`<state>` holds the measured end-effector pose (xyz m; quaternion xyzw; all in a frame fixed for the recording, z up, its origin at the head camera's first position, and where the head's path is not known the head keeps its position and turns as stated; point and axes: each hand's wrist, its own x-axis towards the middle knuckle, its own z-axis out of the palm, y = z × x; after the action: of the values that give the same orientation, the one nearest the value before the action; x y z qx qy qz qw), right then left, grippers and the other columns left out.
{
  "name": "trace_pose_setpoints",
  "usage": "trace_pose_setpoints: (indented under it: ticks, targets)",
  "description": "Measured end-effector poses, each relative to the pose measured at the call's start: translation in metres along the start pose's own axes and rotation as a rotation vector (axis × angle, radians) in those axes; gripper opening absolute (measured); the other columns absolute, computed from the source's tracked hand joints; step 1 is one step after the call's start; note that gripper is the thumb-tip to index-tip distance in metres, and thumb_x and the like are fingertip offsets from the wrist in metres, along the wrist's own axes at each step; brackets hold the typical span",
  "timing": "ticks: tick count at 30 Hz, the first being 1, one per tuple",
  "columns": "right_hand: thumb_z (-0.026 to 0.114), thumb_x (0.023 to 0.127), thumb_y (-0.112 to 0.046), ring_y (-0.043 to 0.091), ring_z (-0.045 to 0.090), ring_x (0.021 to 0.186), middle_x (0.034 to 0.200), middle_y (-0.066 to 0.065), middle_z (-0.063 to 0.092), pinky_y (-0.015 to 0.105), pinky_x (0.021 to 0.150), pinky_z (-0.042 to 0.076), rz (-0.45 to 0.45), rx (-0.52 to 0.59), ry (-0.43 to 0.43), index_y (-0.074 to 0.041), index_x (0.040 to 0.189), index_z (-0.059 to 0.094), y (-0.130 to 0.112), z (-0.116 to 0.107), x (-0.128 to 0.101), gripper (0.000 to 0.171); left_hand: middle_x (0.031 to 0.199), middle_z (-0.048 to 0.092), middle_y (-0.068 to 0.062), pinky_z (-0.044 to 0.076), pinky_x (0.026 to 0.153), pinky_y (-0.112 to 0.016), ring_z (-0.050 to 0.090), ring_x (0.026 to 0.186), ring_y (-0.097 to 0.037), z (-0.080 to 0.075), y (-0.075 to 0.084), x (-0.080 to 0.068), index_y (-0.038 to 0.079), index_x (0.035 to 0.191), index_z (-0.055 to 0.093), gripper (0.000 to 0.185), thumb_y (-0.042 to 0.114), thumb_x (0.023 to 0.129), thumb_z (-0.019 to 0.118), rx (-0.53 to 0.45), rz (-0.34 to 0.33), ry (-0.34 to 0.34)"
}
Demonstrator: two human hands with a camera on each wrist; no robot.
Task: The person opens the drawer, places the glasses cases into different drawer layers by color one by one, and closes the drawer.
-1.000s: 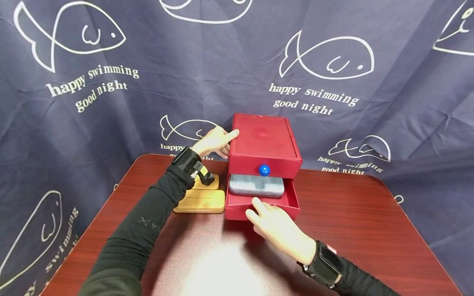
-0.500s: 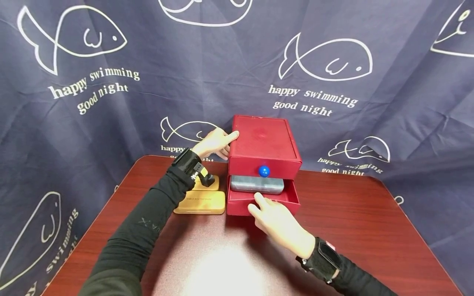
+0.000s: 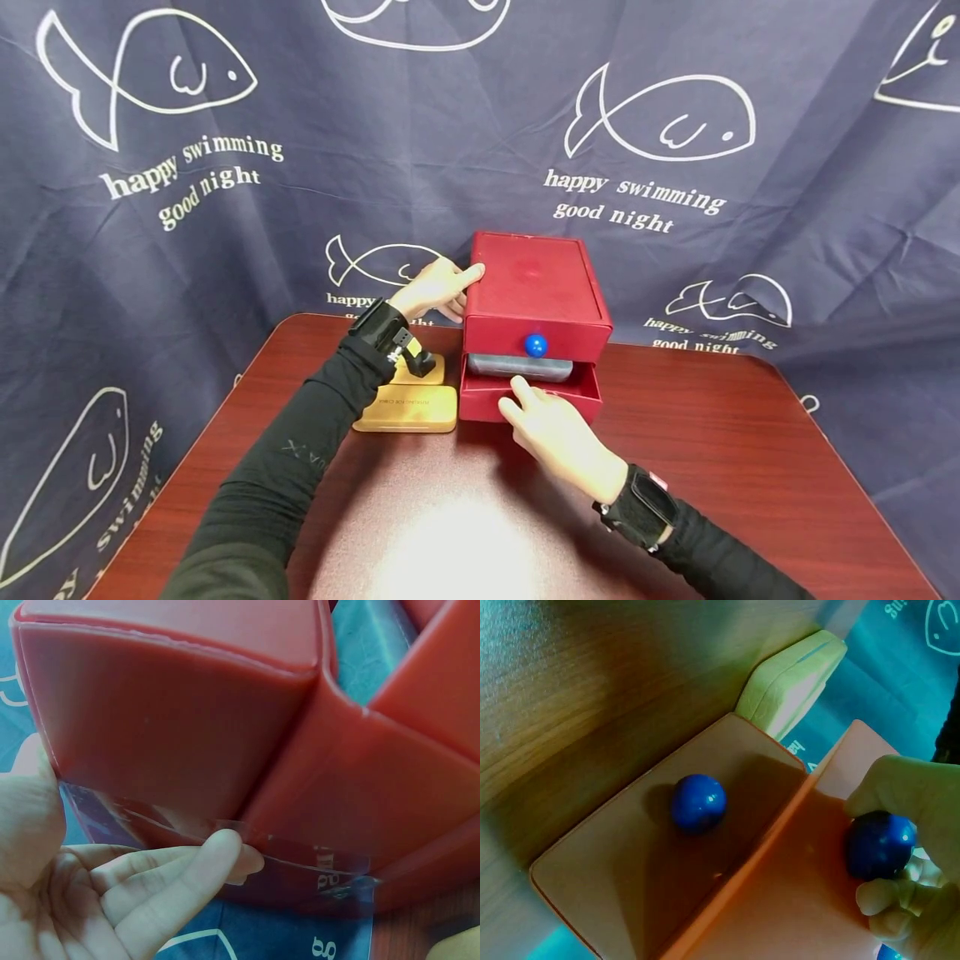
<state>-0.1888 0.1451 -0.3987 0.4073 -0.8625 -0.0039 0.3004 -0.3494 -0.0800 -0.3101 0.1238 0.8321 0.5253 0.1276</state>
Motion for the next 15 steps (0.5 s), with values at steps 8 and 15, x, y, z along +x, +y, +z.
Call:
trace_pose_setpoints:
  ticks: [8,15]
  targets:
    - [0.082,0.077,-0.012,0.021,0.062,0.073,0.103,0.01,0.053,0.031,0.06,0.057,0.002,-0.02,0.007,-0.009,0.096,0.056,0.0048,0.0068,0.0033,0.032,0.085,0.076,-0.023,0.063,0.078,-0.049,0.075,0.062,-0.018,0.0004,-0.0002,-0.0011,-0.011,0.107,0.068,0.053,0.04,0.103,0.056,0.003,0.001,0.005]
    - [0.087,0.074,-0.014,0.021,0.064,0.075,0.107,0.011,0.057,0.032,0.068,0.062,0.025,-0.013,-0.012,-0.011,0.099,0.058,0.0082,0.0082,0.007,0.039,0.086,0.076,-0.024,0.062,0.081,-0.053,0.075,0.062,-0.019,-0.0002,-0.0008,-0.0007,-0.01,0.106,0.067,0.051,0.039,0.103,0.056,-0.005,0.002,0.004]
